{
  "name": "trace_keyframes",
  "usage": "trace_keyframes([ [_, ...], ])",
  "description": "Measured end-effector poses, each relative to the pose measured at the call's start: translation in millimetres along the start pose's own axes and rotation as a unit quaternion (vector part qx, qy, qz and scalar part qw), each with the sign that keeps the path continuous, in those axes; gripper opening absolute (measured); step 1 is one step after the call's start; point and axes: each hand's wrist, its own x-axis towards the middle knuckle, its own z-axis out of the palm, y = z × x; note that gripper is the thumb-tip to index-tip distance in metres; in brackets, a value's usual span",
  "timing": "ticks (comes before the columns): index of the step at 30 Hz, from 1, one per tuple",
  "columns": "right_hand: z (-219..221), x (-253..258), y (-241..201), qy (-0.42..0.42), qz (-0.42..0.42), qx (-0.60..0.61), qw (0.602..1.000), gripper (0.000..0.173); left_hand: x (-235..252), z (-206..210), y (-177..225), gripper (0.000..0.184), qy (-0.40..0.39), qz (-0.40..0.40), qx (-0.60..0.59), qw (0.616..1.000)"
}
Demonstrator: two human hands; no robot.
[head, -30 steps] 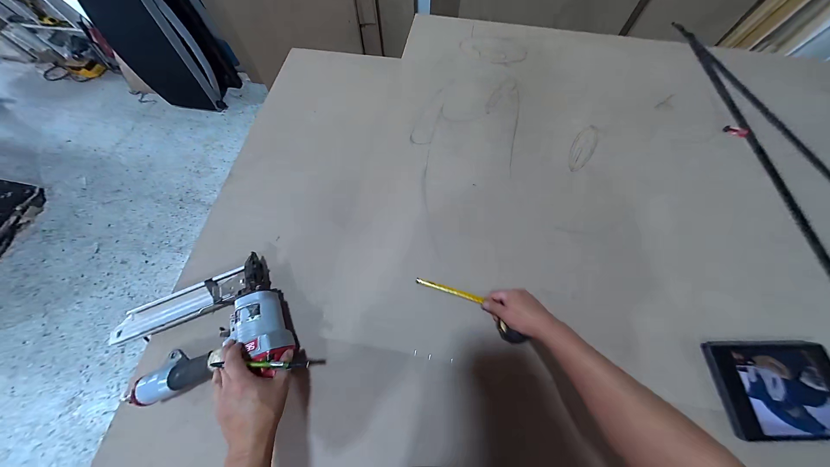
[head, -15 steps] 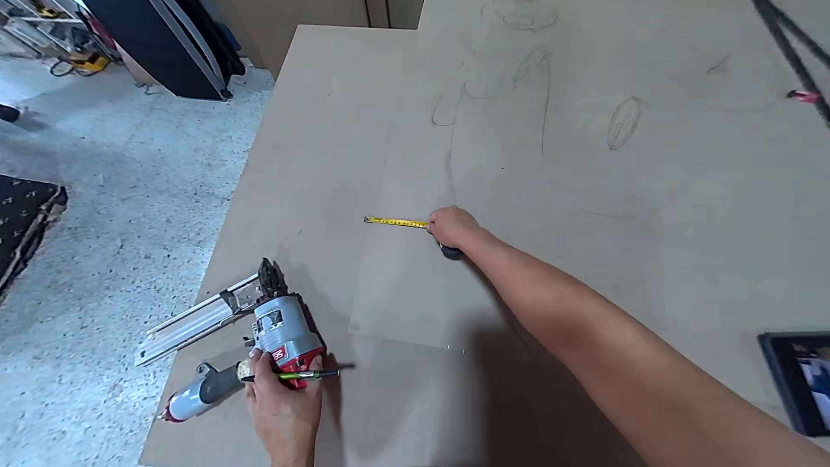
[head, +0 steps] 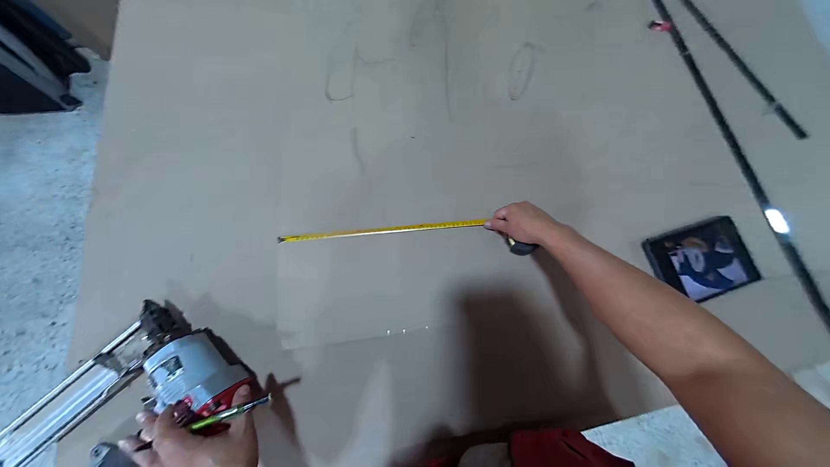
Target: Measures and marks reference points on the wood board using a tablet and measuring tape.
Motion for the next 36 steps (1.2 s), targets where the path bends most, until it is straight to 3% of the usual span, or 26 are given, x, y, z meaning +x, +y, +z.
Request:
trace_keyframes([
  [2, -12, -17, 60, 0.025, 0.056, -0.014, 0.998, 0.05, 1, 5, 23, 0.091, 0.003, 0.063, -0.006, 0.998],
  [5, -22, -35, 126, 0.043, 0.11, -0.029, 0.993, 0.052, 11, 25, 80, 0.083, -0.063, 0.145, -0.058, 0.986],
  [9, -24, -46, 146, 0.056, 0.139, -0.029, 0.988, 0.052, 51, 79, 170, 0.074, -0.132, 0.22, -0.068, 0.964],
  [12, -22, -47, 145, 0.055, 0.149, -0.026, 0.987, 0.052, 81, 129, 210, 0.066, -0.156, 0.208, -0.059, 0.964],
  [15, -21, -45, 148, 0.056, 0.143, -0.023, 0.988, 0.052, 93, 157, 222, 0.054, -0.13, 0.183, -0.041, 0.974],
  [25, -40, -60, 231, 0.072, 0.167, -0.029, 0.983, 0.055, 107, 165, 233, 0.059, -0.133, 0.161, -0.031, 0.978],
  [36, -31, -70, 232, 0.096, 0.174, -0.005, 0.98, 0.052, 90, 163, 246, 0.046, -0.093, 0.09, 0.014, 0.991],
])
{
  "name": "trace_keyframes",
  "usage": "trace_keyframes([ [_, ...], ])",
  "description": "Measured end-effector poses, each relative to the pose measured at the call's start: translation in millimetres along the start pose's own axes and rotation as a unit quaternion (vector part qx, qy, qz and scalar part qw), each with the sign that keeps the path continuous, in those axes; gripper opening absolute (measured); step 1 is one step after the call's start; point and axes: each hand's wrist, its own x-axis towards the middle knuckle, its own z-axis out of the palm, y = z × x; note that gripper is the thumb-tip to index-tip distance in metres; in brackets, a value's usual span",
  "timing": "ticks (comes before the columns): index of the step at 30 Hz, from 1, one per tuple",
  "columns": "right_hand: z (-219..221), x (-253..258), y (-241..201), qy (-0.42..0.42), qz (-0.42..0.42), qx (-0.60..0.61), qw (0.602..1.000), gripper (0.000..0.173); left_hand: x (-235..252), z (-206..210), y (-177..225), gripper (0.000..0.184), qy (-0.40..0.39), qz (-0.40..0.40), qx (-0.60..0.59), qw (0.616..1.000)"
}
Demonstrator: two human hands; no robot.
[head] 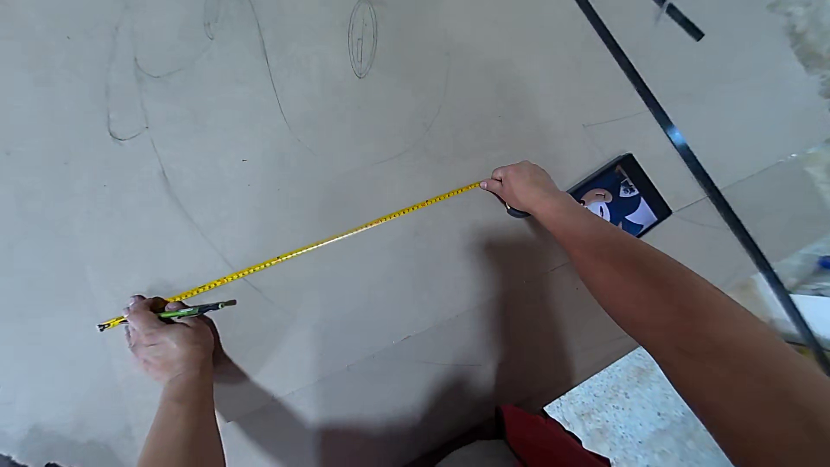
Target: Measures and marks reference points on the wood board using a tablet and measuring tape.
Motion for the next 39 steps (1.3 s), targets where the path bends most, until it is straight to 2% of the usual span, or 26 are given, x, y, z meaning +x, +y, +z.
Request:
trace_keyframes([
  [6, -1, 1, -1, -0.001, -0.01, -0.005, 1.0, 0.054, 2, -5, 8, 0.045, -0.015, -0.026, -0.002, 1.0],
  [9, -2, 2, 1, 0.003, -0.021, -0.005, 1.0, 0.052, -21, -17, 47, 0.056, 0.021, 0.04, -0.095, 0.994],
  [11, -2, 2, 2, -0.002, -0.019, -0.001, 1.0, 0.053, -45, -15, 95, 0.054, -0.017, 0.107, -0.255, 0.961],
  [13, -1, 1, 2, -0.006, -0.02, -0.004, 1.0, 0.053, -76, -2, 150, 0.045, -0.106, 0.127, -0.39, 0.906],
  [16, 0, 3, 2, 0.002, -0.023, -0.005, 1.0, 0.052, -114, 19, 227, 0.026, -0.22, 0.137, -0.462, 0.848],
  [19, 1, 4, 4, 0.001, -0.025, 0.009, 1.0, 0.051, -129, 46, 272, 0.014, -0.276, 0.129, -0.498, 0.812],
  [21, 1, 4, 5, 0.0, -0.026, 0.007, 1.0, 0.051, -131, 57, 284, 0.011, -0.273, 0.14, -0.491, 0.815],
  [23, 1, 4, 5, 0.0, -0.027, 0.012, 1.0, 0.051, -130, 63, 288, 0.011, -0.265, 0.153, -0.457, 0.835],
  [27, 1, 4, 6, 0.003, -0.031, 0.017, 0.999, 0.051, -129, 64, 290, 0.01, -0.256, 0.14, -0.43, 0.854],
  [35, 4, 5, 8, 0.006, -0.035, 0.019, 0.999, 0.051, -128, 66, 291, 0.012, -0.263, 0.128, -0.426, 0.856],
  [39, 3, 4, 7, 0.002, -0.034, 0.012, 0.999, 0.051, -126, 63, 287, 0.011, -0.279, 0.152, -0.41, 0.855],
])
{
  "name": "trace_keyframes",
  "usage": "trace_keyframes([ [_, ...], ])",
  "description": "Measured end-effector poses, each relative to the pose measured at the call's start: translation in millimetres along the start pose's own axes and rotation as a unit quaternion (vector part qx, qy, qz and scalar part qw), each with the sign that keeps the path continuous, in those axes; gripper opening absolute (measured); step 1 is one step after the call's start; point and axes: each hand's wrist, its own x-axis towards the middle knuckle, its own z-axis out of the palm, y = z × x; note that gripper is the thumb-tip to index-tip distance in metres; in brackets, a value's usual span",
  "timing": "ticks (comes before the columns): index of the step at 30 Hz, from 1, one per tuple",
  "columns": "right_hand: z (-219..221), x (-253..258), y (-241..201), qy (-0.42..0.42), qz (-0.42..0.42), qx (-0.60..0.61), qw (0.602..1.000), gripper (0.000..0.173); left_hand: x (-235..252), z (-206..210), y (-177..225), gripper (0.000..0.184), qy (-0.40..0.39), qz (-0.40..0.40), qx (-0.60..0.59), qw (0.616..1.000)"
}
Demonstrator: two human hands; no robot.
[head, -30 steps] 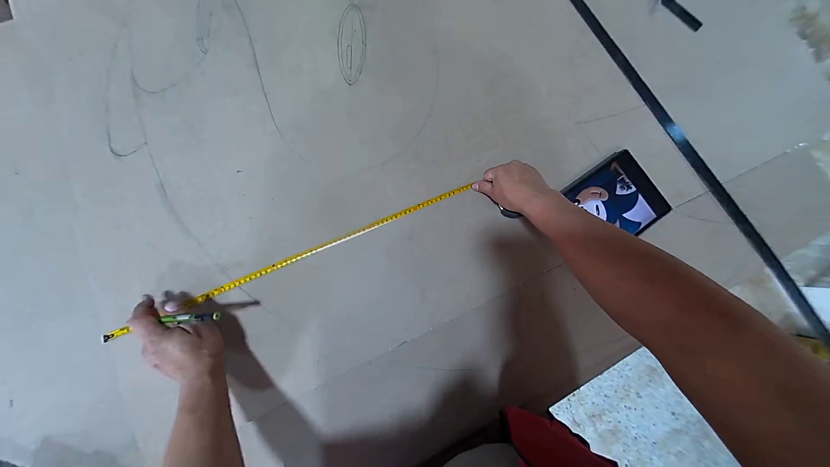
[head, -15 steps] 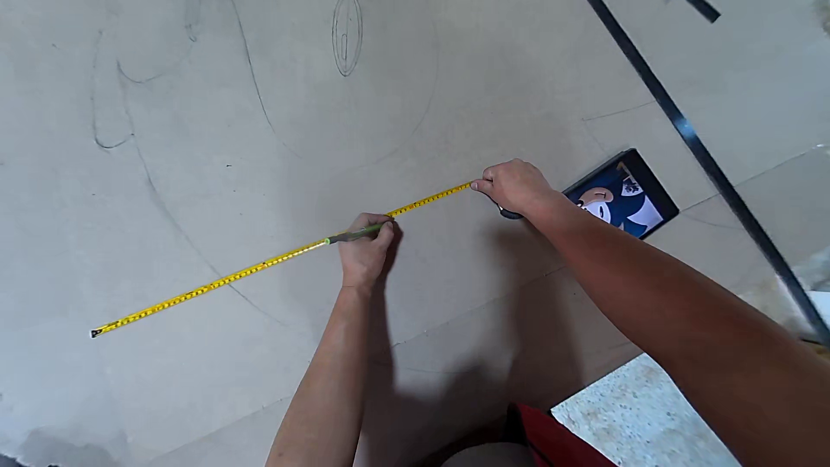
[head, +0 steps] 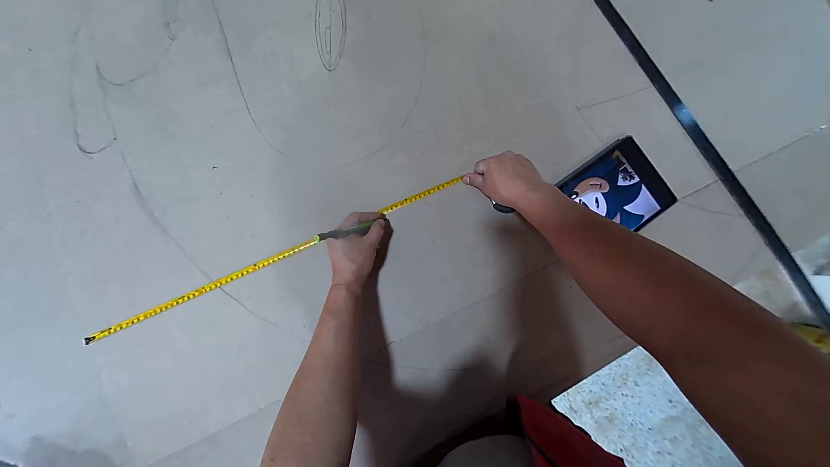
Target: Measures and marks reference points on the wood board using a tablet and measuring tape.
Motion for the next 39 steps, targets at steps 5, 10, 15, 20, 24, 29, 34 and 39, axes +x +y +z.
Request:
trace_keyframes([
  [5, -1, -1, -2, -0.002, 0.006, 0.0, 1.0, 0.051, -2, -1, -2, 0.012, -0.002, -0.002, -0.005, 1.0],
  [10, 0, 0, 1, 0.009, -0.004, 0.01, 1.0, 0.05, 2, 3, 0, 0.013, 0.019, -0.012, 0.006, 1.0],
  [15, -2, -1, -1, 0.002, 0.003, 0.01, 1.0, 0.05, -28, -1, -4, 0.011, -0.027, 0.009, 0.023, 0.999],
  [20, -4, -1, -2, 0.002, 0.005, 0.012, 1.0, 0.05, -96, 9, -7, 0.011, 0.007, -0.035, -0.023, 0.999],
  [24, 5, -8, 3, 0.019, -0.02, 0.016, 0.999, 0.049, -155, 14, -13, 0.015, 0.022, -0.065, -0.077, 0.995],
  [29, 52, -135, -16, -0.116, -0.067, 0.196, 0.971, 0.038, -223, 4, -16, 0.034, 0.01, -0.075, -0.221, 0.972],
  [34, 156, -290, -58, -0.218, -0.029, 0.487, 0.845, 0.04, -270, -7, -7, 0.036, -0.084, -0.103, -0.257, 0.957],
  [39, 202, -348, -124, -0.136, 0.051, 0.689, 0.71, 0.034, -281, -3, 8, 0.029, -0.179, -0.173, -0.213, 0.945],
])
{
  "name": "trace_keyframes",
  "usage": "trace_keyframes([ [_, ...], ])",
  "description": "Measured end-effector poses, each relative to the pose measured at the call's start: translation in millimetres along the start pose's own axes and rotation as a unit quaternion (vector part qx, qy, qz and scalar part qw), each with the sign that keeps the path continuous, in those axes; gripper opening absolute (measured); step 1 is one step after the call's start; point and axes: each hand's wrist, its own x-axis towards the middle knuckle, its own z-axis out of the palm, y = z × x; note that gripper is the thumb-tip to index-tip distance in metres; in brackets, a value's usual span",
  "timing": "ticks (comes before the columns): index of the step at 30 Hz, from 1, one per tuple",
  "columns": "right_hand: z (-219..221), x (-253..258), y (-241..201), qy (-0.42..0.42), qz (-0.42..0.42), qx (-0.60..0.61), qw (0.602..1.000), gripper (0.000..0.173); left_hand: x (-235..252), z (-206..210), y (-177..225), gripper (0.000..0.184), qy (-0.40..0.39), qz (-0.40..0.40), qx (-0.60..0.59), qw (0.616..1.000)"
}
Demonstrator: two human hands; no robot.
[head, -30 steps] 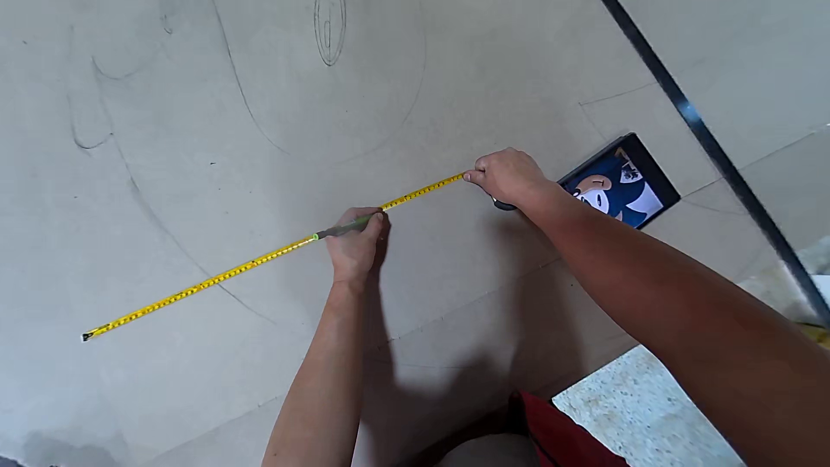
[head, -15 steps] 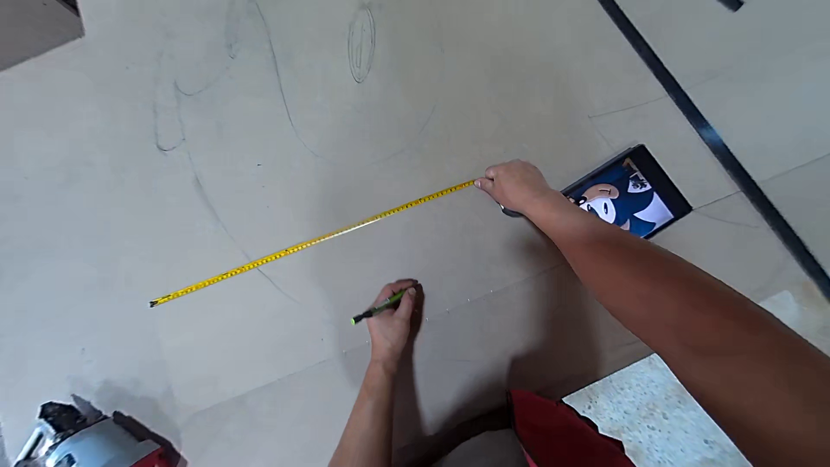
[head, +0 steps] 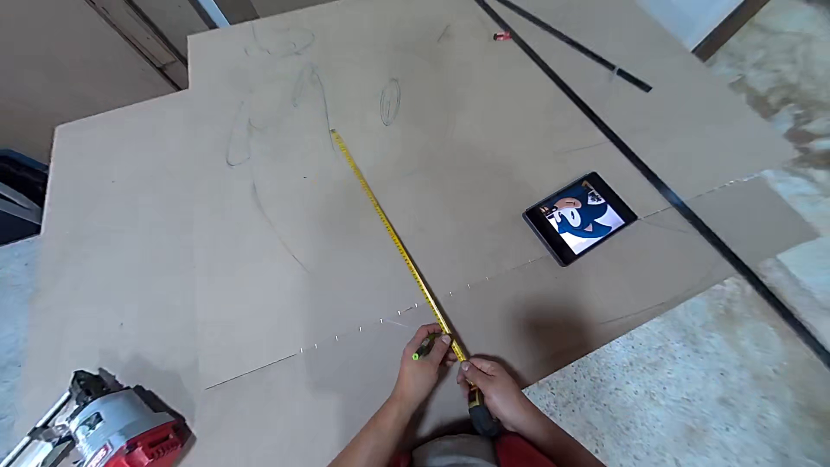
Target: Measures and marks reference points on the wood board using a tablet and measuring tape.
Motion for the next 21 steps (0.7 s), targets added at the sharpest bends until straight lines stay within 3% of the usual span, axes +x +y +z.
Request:
trace_keyframes([
  [2, 16, -3, -4, 0.042, -0.017, 0.028, 0.999, 0.034, 4, 6, 12, 0.022, 0.008, -0.046, 0.011, 0.999],
  [5, 26, -14, -14, 0.08, -0.042, 0.012, 0.996, 0.037, 25, 7, 37, 0.017, 0.032, -0.047, 0.046, 0.997],
  [10, 16, -76, 0, 0.075, -0.034, -0.045, 0.996, 0.033, 107, -6, 108, 0.024, 0.156, -0.011, 0.099, 0.983],
  [14, -1, -103, 30, 0.076, -0.032, -0.055, 0.995, 0.037, 161, -27, 139, 0.024, 0.178, -0.012, 0.087, 0.98],
  [17, 5, -73, 19, 0.101, -0.038, -0.046, 0.993, 0.036, 137, -36, 121, 0.031, 0.12, 0.013, 0.173, 0.978],
  [19, 12, -30, -4, 0.11, -0.05, -0.041, 0.992, 0.034, 90, -51, 87, 0.034, 0.086, 0.07, 0.24, 0.964],
  [21, 17, 18, -39, 0.11, -0.054, -0.05, 0.991, 0.034, 24, -73, 37, 0.031, 0.075, 0.131, 0.214, 0.965],
])
